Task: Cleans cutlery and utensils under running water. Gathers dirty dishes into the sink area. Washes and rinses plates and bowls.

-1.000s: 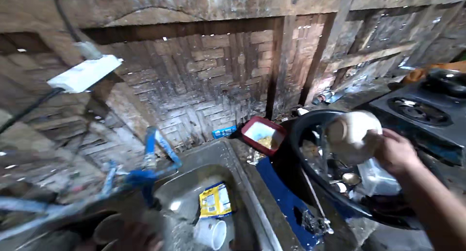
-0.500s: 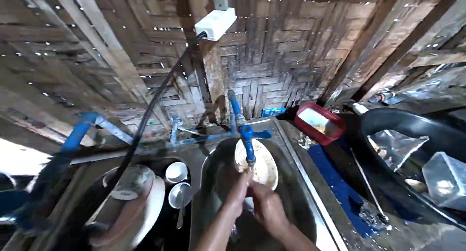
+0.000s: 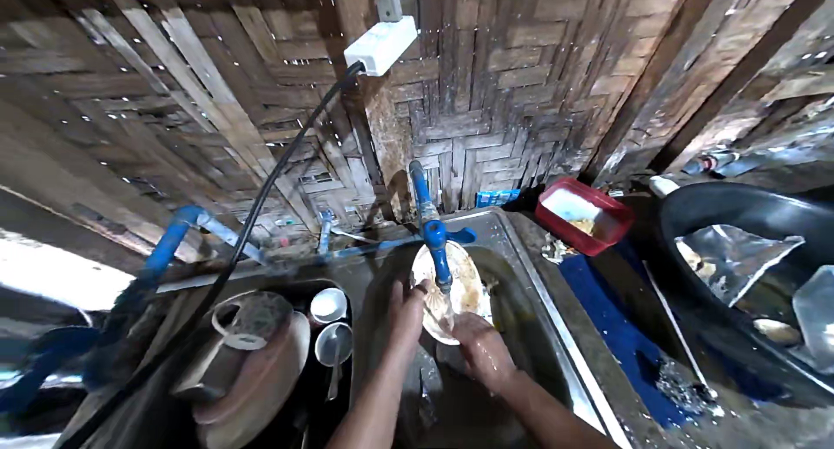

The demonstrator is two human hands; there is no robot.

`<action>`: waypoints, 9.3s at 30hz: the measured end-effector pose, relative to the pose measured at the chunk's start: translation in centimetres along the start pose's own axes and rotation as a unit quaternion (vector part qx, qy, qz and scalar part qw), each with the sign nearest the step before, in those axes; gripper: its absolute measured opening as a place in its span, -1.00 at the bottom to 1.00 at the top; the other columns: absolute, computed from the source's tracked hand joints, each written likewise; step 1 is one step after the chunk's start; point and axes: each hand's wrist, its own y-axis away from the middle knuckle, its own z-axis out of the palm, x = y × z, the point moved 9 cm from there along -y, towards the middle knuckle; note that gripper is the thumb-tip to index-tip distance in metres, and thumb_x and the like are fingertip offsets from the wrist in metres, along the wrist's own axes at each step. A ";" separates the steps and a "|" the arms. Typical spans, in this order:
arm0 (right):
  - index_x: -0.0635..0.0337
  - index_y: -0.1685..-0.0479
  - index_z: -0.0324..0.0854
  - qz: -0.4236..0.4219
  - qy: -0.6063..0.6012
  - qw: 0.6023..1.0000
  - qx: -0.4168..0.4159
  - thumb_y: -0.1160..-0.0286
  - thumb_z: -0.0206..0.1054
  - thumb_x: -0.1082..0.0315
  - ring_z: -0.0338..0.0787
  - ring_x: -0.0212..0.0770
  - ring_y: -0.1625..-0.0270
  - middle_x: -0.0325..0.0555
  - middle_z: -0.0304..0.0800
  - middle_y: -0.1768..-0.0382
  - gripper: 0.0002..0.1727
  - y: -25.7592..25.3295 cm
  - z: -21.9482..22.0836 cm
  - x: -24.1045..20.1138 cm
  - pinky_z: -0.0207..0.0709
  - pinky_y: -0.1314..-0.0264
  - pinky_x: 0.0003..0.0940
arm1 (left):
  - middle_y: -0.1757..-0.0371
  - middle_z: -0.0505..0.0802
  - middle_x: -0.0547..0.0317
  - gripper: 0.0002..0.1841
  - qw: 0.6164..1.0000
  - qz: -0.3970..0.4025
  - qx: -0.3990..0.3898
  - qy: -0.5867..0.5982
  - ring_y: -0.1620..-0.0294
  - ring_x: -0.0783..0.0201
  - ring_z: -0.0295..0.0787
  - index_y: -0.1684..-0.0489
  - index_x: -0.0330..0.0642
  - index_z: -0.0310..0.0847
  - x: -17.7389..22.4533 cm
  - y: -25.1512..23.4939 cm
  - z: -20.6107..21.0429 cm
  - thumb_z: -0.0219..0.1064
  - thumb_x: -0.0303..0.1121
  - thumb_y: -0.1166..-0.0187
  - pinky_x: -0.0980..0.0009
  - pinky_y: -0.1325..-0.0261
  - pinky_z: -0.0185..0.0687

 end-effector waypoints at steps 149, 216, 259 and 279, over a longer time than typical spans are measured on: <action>0.30 -0.17 0.55 0.355 -0.476 0.756 0.275 -0.67 0.30 0.34 0.78 -0.12 0.31 0.08 0.75 0.22 -0.74 -6.4 -2.1 6.8 0.74 0.23 -0.12 | -0.41 0.64 -0.24 0.11 0.988 -0.102 -0.106 -0.049 0.10 -0.02 0.85 -0.94 0.15 -0.41 -3.8 8.7 6.3 0.42 -0.47 -0.41 0.03 0.28 0.84; 0.08 -0.09 0.84 -0.074 -0.285 0.909 -0.294 -0.67 0.24 0.39 0.81 -0.21 -0.13 -0.09 0.87 -0.07 -0.75 -3.1 -7.8 -0.3 0.64 -0.34 -0.06 | -0.08 0.76 -0.21 -0.52 0.989 -0.114 -0.060 -0.076 0.10 -0.01 0.82 -0.53 -0.26 0.34 1.3 3.0 3.4 0.27 -0.25 -0.72 0.03 0.21 0.79; 0.13 -0.10 0.68 0.215 -0.191 0.948 -0.139 -0.39 0.39 0.29 0.83 0.06 -0.11 0.05 0.84 0.00 -0.69 -8.2 -2.5 1.6 0.66 -0.22 0.18 | -0.32 0.66 -0.34 0.16 0.978 -0.148 -0.099 0.108 0.21 -0.26 0.90 -0.90 0.23 -0.58 -2.1 8.4 4.8 0.17 -0.79 -0.34 -0.15 0.46 0.88; 0.13 -0.29 0.72 0.104 -0.261 0.960 0.004 -0.69 0.17 0.27 0.79 -0.07 -0.26 0.03 0.81 -0.17 -0.66 -9.4 -5.0 -0.8 0.60 -0.46 -0.07 | -0.15 0.77 -0.32 -0.18 0.972 -0.175 -0.120 0.100 0.15 -0.27 0.90 -0.72 -0.11 -0.05 -1.8 8.4 3.8 0.15 -0.76 -0.37 -0.16 0.37 0.89</action>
